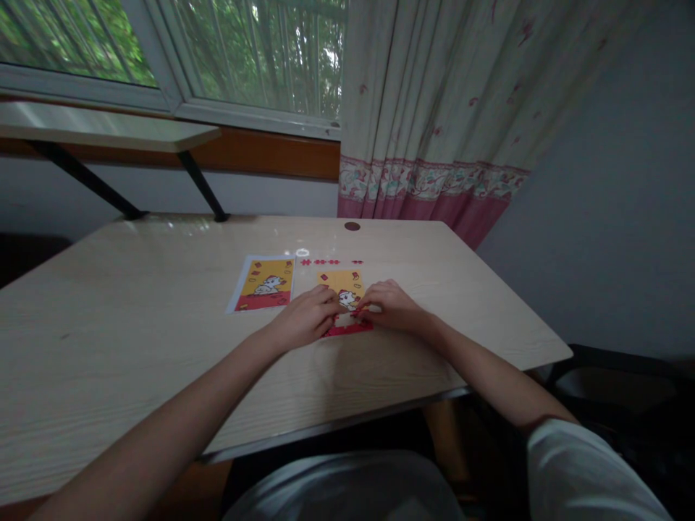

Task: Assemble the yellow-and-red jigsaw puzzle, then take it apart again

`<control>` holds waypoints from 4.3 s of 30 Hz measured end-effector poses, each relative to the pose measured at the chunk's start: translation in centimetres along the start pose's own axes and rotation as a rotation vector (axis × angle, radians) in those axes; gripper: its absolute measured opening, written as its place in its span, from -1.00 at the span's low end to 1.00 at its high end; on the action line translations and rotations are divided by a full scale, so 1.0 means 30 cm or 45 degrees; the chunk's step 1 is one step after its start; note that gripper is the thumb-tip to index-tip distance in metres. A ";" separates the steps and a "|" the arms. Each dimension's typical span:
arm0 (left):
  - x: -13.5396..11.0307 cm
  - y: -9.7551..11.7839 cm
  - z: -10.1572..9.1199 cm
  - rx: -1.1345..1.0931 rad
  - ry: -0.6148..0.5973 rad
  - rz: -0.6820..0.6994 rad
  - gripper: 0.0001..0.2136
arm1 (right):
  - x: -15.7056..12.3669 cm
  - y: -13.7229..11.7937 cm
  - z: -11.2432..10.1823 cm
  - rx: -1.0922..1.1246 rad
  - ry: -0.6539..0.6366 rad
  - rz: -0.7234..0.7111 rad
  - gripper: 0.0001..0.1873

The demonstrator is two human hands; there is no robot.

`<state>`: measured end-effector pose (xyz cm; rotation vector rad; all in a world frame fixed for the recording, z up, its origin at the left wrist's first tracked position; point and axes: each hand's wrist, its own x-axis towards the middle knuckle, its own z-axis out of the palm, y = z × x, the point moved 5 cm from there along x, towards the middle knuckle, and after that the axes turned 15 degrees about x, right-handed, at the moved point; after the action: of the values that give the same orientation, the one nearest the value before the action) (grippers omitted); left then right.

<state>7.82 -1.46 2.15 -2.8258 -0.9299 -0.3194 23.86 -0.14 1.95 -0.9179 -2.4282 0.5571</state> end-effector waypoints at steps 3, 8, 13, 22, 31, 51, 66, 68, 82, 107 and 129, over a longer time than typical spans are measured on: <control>0.004 0.015 0.005 0.010 -0.007 0.025 -0.65 | 0.000 0.004 0.002 0.001 -0.010 0.002 -0.83; 0.008 0.018 0.011 0.040 -0.011 0.039 -0.63 | -0.001 0.005 0.004 0.005 -0.008 -0.010 -0.80; 0.010 0.019 0.016 0.059 -0.020 0.038 -0.64 | -0.004 0.002 0.010 -0.007 -0.009 -0.072 -0.84; 0.011 0.021 0.011 0.114 -0.003 0.033 -0.67 | -0.014 -0.031 0.005 -0.143 -0.084 -0.187 -0.84; 0.013 0.032 0.006 0.204 -0.008 0.043 -0.69 | -0.020 -0.035 -0.005 -0.201 -0.183 -0.196 -0.79; -0.031 -0.145 0.012 0.172 -0.052 -0.193 -0.69 | -0.022 -0.042 -0.005 0.125 -0.194 -0.221 -0.76; -0.033 -0.135 -0.004 0.139 0.014 -0.190 -0.72 | 0.191 0.286 -0.096 0.184 0.275 0.323 -0.81; -0.033 -0.134 -0.003 0.146 0.003 -0.197 -0.72 | 0.218 0.323 -0.096 0.196 0.303 0.361 -0.81; -0.032 -0.135 0.003 0.159 -0.007 -0.209 -0.72 | 0.203 0.330 -0.096 0.308 0.102 0.436 -0.86; -0.001 -0.016 -0.060 -0.088 0.406 -0.188 -0.80 | 0.059 0.038 0.064 1.404 0.353 0.438 -0.61; -0.011 -0.039 -0.069 -0.153 0.565 -0.270 -0.81 | 0.026 -0.049 -0.029 0.001 0.614 -0.237 -0.82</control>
<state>6.55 -1.16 4.16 -2.5833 -1.1299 -1.0090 23.10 -0.42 3.63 -0.7151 -2.0436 0.2337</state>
